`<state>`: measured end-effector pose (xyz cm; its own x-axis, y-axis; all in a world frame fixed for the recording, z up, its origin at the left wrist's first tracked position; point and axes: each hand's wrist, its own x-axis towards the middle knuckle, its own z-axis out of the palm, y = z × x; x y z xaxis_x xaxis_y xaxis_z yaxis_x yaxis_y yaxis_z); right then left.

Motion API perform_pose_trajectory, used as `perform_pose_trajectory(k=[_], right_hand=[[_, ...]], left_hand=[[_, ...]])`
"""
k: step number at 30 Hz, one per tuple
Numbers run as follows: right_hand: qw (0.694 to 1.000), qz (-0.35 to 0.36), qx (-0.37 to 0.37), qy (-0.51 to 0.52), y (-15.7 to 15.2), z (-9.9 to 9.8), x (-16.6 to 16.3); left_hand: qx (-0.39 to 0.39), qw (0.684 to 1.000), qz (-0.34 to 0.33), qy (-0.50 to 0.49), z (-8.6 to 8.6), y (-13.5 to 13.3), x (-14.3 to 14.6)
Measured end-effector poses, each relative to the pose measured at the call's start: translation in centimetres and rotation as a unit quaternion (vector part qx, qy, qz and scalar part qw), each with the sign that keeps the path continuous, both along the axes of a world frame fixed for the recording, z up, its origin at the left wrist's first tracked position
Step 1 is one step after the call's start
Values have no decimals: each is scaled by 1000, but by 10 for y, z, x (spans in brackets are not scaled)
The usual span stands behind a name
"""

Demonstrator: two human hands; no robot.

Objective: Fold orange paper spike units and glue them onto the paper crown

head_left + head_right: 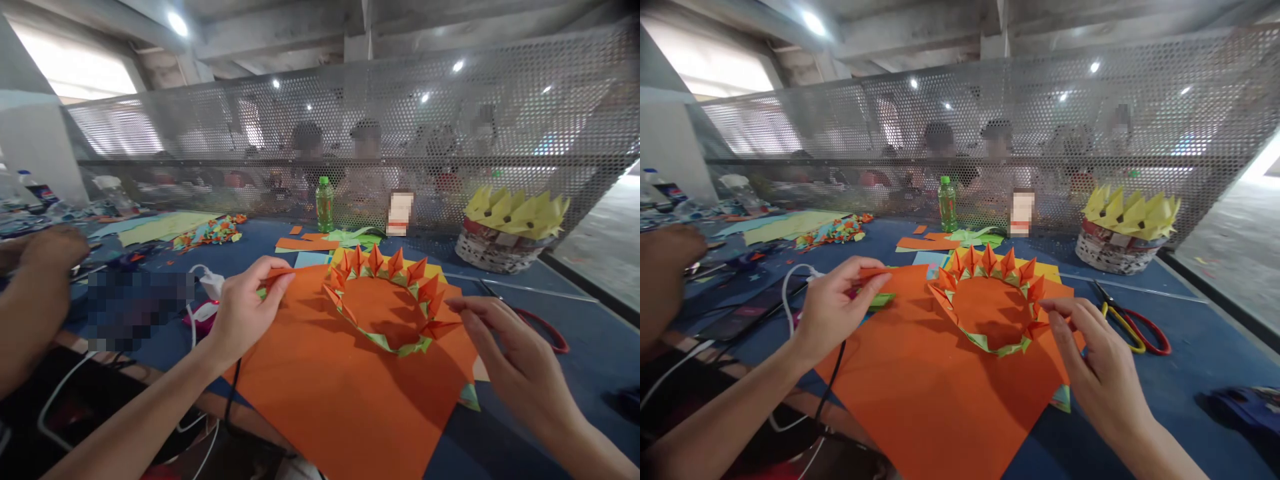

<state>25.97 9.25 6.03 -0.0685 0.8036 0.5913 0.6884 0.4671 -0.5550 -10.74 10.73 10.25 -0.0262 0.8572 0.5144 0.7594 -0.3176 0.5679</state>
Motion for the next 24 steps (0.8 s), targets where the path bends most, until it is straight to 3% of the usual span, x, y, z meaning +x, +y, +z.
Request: perform_pose_trajectory(k=[5,12,18,21,24], right_hand=[[997,55,52,-22,-15,7,-13],[980,161,-114,21,-31,7,-27],[969,129,-211,27,-30,-2,-37],[966,116,-230,34,-28,-3,-41],[960,114,-250,60,-25,-1,-41]], left_hand=[[-125,970,-171,-118,21,-12,48],[-270,873,-336,-228,0,8,102],[-334,825,-372,-264,-16,4,105],[-342,824,-370,-258,-21,3,100],[-327,843,-347,-248,-24,4,94]])
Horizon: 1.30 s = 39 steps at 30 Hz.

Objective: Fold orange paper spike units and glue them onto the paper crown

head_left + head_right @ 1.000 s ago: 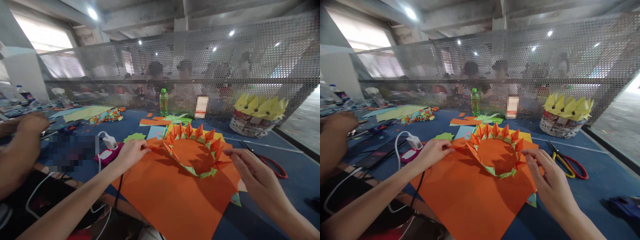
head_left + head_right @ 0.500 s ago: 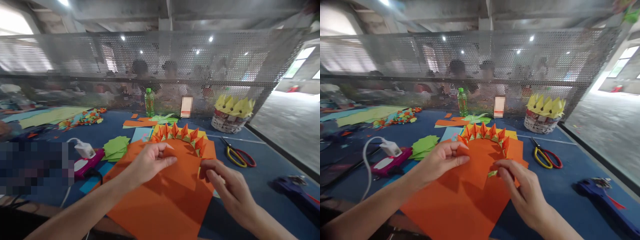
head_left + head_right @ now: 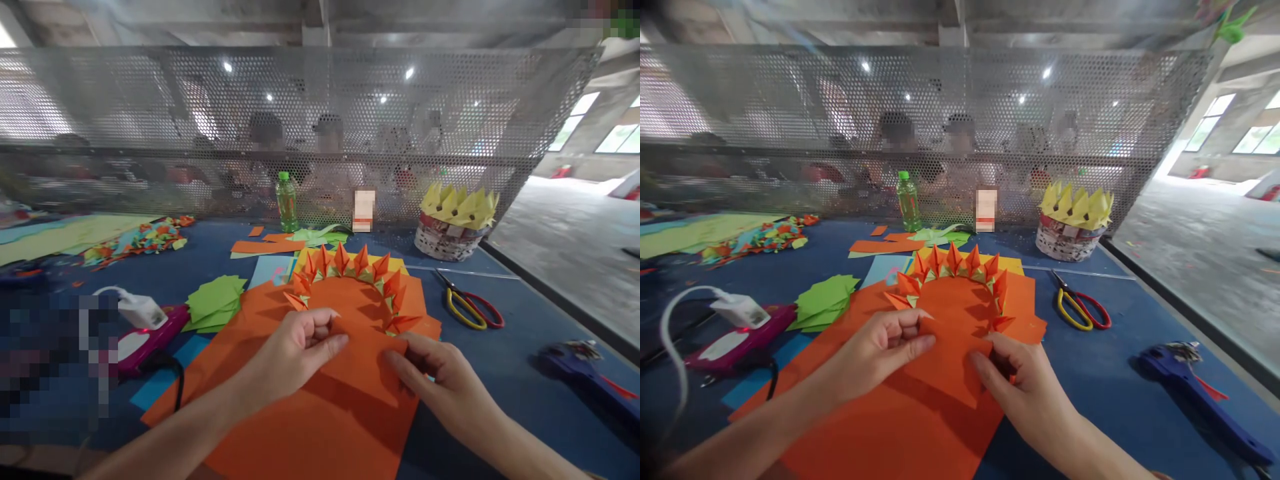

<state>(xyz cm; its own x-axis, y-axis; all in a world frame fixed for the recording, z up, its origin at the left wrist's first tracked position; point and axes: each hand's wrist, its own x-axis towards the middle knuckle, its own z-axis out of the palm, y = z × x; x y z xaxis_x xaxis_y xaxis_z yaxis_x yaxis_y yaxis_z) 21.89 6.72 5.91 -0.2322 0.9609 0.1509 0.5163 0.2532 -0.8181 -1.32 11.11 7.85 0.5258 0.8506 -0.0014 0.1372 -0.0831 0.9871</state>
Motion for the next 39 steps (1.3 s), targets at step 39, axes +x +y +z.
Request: perform_pose_trajectory(k=[39], right_hand=[[991,-76,28,104,3,0,14]], left_hand=[[49,990,-22,133,13,-17,-6]])
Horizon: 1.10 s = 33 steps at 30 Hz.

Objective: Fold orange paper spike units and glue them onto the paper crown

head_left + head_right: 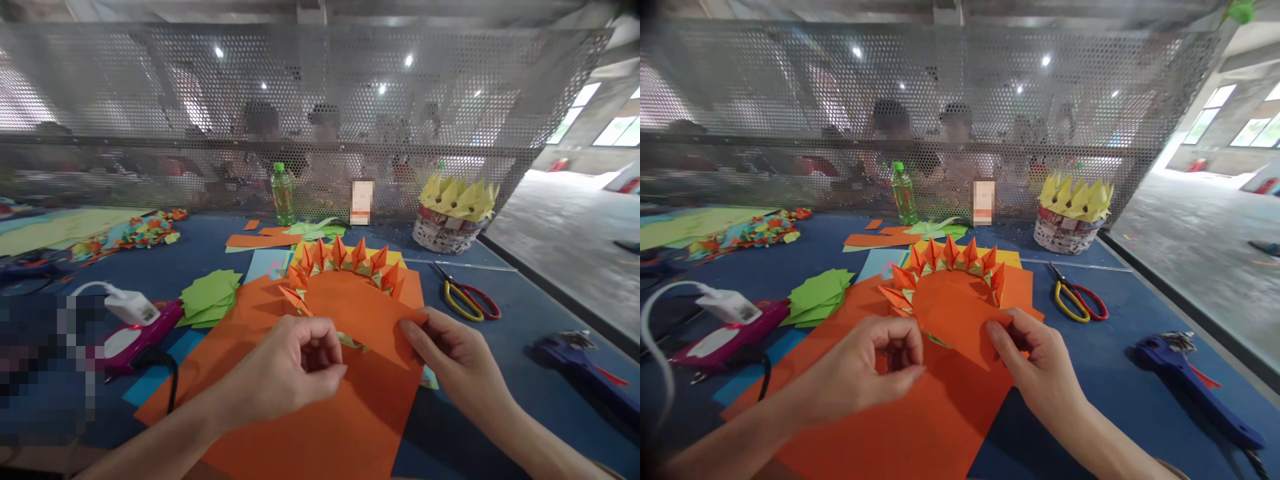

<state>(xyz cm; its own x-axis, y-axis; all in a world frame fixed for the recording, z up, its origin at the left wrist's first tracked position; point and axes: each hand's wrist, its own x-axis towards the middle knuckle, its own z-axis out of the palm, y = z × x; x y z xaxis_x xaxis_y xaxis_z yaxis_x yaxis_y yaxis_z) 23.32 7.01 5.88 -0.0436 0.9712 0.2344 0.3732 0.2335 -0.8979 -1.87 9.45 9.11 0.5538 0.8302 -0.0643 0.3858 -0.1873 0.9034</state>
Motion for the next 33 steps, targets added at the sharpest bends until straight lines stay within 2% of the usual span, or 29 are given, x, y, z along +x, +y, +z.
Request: perform_pose_trajectory(k=[4,11,20,33], right_hand=[[1000,3,-4,3,1,-1,0],[1000,13,-10,5,0,0,-1],[1000,5,8,11,-1,1,-2],[998,60,-8,-28,-4,1,-4]], left_hand=[[-6,1000,-21,9,-1,-1,0],[17,1000,-2,-3,-2,2,1],[-5,996,74,-56,-11,4,4],[-48,993,28,-102,-6,1,7]])
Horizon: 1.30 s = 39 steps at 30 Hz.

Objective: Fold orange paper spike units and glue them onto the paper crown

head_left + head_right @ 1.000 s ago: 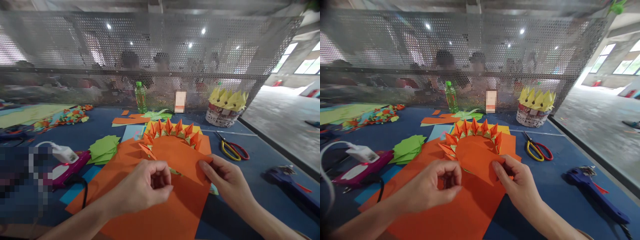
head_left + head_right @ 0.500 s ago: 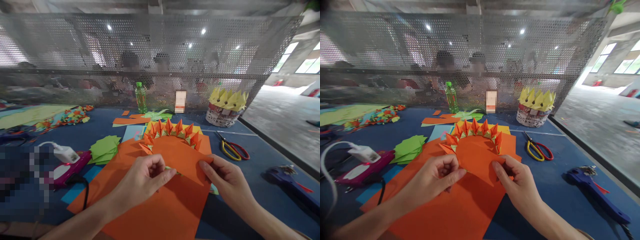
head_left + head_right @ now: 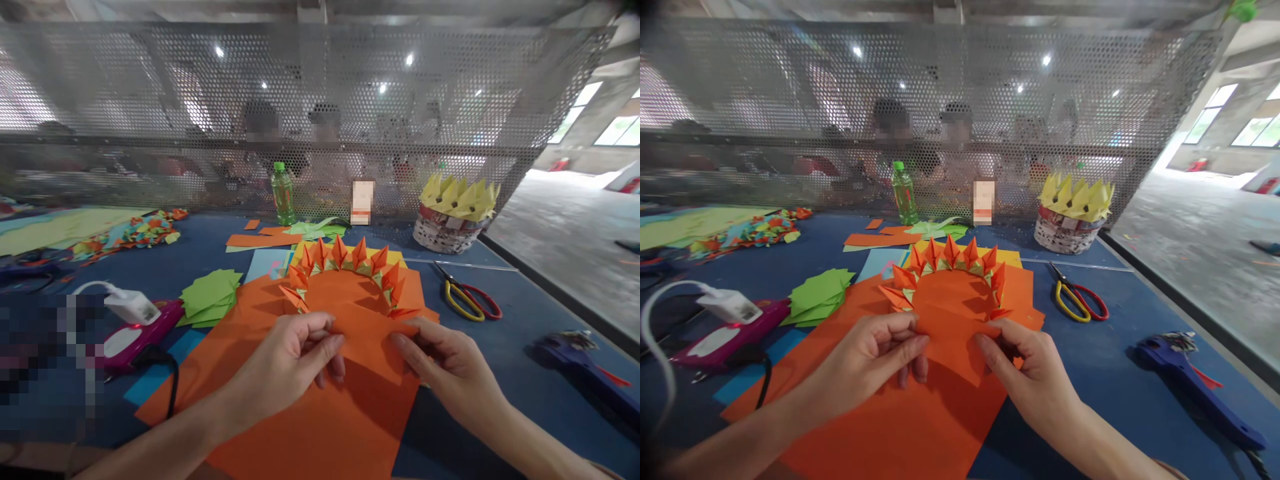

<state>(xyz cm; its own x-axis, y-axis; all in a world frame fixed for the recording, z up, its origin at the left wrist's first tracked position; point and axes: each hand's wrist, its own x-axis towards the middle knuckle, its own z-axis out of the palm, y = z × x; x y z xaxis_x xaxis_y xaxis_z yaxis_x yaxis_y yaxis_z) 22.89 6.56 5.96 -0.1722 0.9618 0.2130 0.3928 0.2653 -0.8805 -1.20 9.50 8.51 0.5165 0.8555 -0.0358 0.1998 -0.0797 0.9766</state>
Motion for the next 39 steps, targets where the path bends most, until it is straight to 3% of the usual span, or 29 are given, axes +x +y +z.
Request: perform_pose_trajectory(k=[6,14,30,39], right_hand=[[1000,-18,6,23,3,-1,1],[991,-105,49,59,3,5,5],[995,-80,33,55,5,1,6],[996,-76,32,43,4,2,4]], left_hand=[[12,1000,16,-24,-4,3,-3],[21,999,35,-17,-2,2,-3],[35,998,48,30,1,-2,0],[31,998,13,50,-1,-3,-2]])
